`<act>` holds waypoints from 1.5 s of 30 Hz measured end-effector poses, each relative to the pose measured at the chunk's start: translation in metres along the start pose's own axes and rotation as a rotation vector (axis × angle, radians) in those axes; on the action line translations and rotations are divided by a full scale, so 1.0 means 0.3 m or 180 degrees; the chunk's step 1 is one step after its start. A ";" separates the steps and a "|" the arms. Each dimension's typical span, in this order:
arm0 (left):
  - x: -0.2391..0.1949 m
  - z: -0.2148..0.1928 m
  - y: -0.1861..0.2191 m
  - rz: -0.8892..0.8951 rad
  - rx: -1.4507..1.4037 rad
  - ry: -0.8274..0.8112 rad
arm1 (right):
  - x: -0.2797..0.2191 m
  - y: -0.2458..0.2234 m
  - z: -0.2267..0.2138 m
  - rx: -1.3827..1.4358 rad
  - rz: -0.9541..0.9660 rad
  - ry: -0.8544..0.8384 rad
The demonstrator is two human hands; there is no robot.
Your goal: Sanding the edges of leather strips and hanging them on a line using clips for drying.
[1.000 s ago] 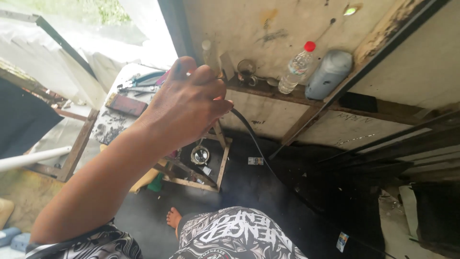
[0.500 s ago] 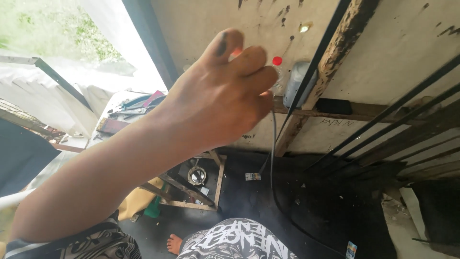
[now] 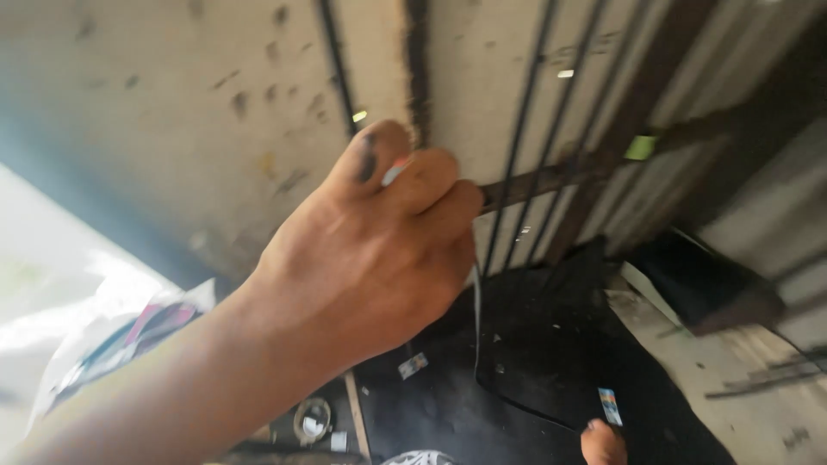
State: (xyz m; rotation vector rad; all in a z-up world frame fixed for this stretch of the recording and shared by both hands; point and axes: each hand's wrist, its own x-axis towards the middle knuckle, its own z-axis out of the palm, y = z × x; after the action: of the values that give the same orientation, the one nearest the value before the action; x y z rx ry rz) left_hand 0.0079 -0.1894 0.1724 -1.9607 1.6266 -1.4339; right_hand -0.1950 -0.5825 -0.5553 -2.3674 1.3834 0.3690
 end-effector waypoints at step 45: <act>0.065 0.485 0.339 0.0593 -0.0468 0.0413 | -0.774 -0.997 -1.320 0.2189 -0.4013 0.3402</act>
State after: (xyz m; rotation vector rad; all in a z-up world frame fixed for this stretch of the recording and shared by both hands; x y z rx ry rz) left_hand 0.0542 -0.3002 0.0401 -1.7639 1.9656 -1.4322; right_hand -0.0306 -0.4432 -0.0515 -2.2251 -0.0794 -1.5537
